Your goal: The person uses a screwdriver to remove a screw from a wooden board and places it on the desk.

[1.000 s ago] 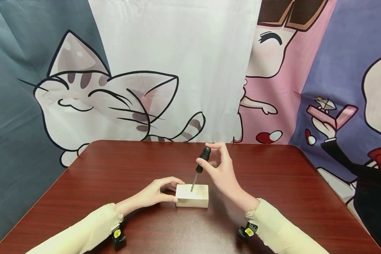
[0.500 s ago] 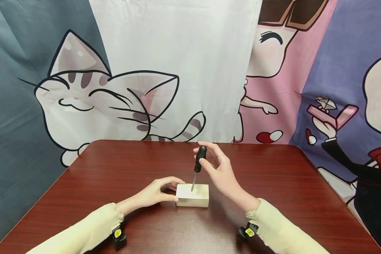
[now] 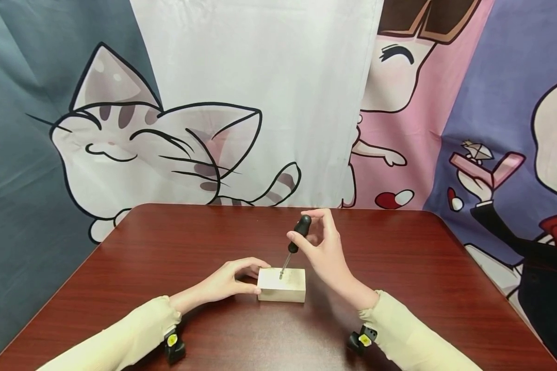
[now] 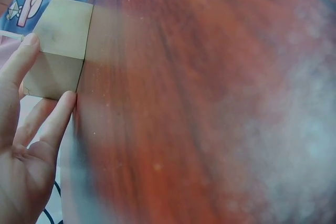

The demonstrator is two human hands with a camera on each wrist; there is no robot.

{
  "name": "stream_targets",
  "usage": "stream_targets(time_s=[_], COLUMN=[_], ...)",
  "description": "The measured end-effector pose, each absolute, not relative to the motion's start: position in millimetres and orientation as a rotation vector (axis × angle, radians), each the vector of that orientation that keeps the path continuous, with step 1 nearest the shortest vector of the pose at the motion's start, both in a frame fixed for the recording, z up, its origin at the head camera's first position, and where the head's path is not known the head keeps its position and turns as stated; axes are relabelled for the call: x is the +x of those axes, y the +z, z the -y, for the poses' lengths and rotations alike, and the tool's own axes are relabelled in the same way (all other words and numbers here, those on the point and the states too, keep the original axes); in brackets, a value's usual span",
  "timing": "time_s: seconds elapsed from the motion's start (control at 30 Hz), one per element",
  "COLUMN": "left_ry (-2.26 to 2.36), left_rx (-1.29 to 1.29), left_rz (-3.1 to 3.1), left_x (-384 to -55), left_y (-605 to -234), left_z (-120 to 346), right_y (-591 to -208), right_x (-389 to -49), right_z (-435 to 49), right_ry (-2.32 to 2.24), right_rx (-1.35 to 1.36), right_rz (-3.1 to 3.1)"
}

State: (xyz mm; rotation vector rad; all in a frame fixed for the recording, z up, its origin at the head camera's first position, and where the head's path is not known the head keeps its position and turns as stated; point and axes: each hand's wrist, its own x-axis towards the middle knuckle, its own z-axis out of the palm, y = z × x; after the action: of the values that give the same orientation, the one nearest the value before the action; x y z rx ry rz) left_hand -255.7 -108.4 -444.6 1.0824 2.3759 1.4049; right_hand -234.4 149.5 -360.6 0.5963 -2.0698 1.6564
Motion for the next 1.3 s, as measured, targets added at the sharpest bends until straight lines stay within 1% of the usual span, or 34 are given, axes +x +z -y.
stream_targets(time_s=[0.43,0.73,0.83,0.93,1.03,1.1,1.3], left_ry=[1.404,1.408,1.401,1.410,1.427,1.434,1.434], left_rx=[1.080,1.082,1.086,1.088,1.080,1.072,1.077], left_rz=[-2.370,-2.382,-2.386,-2.379,-2.361,-2.361,-2.367], left_x=[-255,-256,-256,-256,-251,-250,-256], left_y=[-444,-444,-445,-445,-439,-438,-448], left_z=[109,109,108,108,106,105,107], right_y=[-361,-357,-357,-359,-352,-351,-358], right_x=[-237,-236,-235,-235,-228,-226,-232], right_z=[-151,-147,-145,-143,-141,-141,-147], right_ry=[1.694,1.789,1.836,1.762,1.656,1.618,1.629], right_rx=[0.737,0.914,0.874,0.727,0.567,0.507,0.539], right_rz=[2.071,2.006,1.988,2.019,2.083,2.107,2.075])
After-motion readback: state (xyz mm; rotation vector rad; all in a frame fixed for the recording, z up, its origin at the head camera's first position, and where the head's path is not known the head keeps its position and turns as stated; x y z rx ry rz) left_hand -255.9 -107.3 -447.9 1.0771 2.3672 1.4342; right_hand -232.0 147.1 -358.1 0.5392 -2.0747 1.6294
